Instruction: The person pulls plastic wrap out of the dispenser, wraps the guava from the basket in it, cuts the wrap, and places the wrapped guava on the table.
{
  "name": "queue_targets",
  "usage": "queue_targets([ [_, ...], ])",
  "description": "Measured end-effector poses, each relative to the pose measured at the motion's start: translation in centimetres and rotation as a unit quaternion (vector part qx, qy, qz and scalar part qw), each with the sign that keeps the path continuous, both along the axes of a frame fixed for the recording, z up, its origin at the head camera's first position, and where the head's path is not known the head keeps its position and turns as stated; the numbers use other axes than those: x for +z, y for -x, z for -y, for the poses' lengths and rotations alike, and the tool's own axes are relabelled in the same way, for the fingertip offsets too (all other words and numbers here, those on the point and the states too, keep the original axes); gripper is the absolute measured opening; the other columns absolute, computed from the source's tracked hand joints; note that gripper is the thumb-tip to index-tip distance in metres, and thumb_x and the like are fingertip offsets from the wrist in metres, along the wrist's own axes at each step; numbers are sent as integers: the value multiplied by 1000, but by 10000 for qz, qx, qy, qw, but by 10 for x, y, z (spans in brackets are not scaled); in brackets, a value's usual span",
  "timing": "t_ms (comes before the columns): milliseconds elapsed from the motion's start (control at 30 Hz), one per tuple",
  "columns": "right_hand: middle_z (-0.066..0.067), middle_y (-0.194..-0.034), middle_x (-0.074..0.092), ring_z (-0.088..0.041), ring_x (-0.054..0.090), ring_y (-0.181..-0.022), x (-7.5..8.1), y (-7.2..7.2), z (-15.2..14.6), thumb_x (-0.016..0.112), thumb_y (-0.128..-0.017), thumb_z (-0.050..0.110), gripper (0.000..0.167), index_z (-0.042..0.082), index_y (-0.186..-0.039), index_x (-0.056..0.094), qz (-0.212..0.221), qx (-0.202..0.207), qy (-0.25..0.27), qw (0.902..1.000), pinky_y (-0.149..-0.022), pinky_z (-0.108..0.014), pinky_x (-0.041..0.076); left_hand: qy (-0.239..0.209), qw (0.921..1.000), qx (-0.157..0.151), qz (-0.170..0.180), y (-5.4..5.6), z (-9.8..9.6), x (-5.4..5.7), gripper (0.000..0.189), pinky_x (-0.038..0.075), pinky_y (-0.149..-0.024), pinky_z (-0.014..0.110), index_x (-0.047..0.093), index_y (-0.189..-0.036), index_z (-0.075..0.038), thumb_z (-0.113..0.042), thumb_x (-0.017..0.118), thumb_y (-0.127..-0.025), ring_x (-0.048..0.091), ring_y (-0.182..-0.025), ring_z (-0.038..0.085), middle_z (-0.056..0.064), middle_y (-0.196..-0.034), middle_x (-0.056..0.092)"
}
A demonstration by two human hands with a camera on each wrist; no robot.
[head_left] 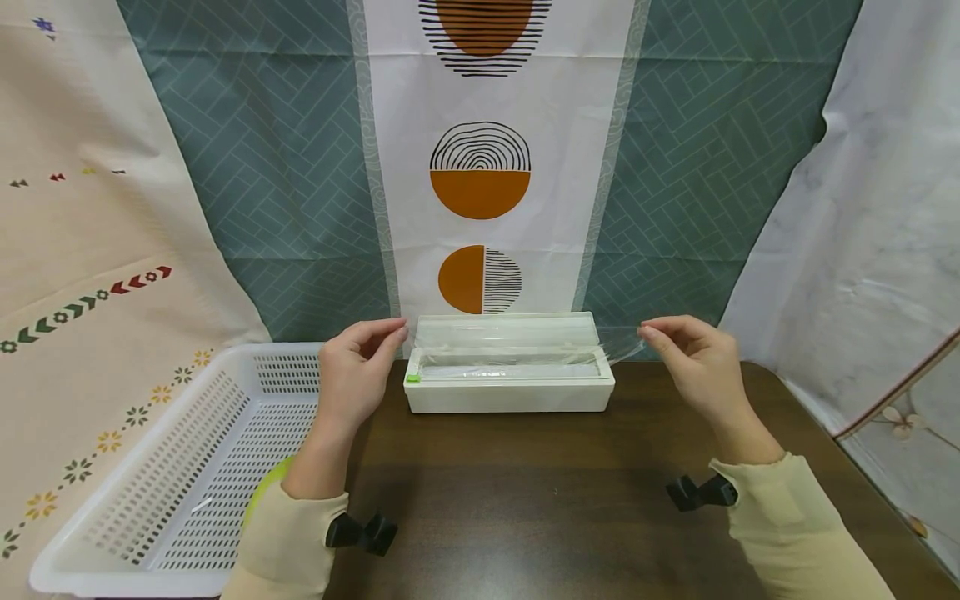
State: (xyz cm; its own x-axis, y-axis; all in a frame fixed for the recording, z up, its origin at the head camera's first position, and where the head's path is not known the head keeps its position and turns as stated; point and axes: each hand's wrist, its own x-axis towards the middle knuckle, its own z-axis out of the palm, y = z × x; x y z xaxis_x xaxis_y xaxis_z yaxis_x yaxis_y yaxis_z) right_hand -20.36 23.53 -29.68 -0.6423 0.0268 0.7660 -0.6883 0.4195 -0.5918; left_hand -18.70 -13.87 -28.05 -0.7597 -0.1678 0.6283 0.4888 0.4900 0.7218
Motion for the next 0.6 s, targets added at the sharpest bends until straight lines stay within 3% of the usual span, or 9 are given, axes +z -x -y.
queue_targets([
  [200, 21, -81, 67, 0, 57, -64, -3, -6, 3, 67, -80, -10, 12, -6, -90, 70, 147, -41, 29, 9999, -59, -11, 44, -39, 10000, -8, 43, -5, 1, -9, 16, 45, -61, 10, 74, -98, -3, -8, 70, -84, 56, -69, -2, 11, -91, 73],
  [600, 20, -79, 67, -1, 60, -66, -21, -12, 5, 67, -79, -11, 12, -8, -91, 69, 503, 60, 242, 9984, -62, -10, 46, -259, 9980, -32, 571, -9, 0, -27, 15, 46, -61, 13, 73, -98, -4, -10, 70, -85, 57, -71, 4, 12, -88, 71],
])
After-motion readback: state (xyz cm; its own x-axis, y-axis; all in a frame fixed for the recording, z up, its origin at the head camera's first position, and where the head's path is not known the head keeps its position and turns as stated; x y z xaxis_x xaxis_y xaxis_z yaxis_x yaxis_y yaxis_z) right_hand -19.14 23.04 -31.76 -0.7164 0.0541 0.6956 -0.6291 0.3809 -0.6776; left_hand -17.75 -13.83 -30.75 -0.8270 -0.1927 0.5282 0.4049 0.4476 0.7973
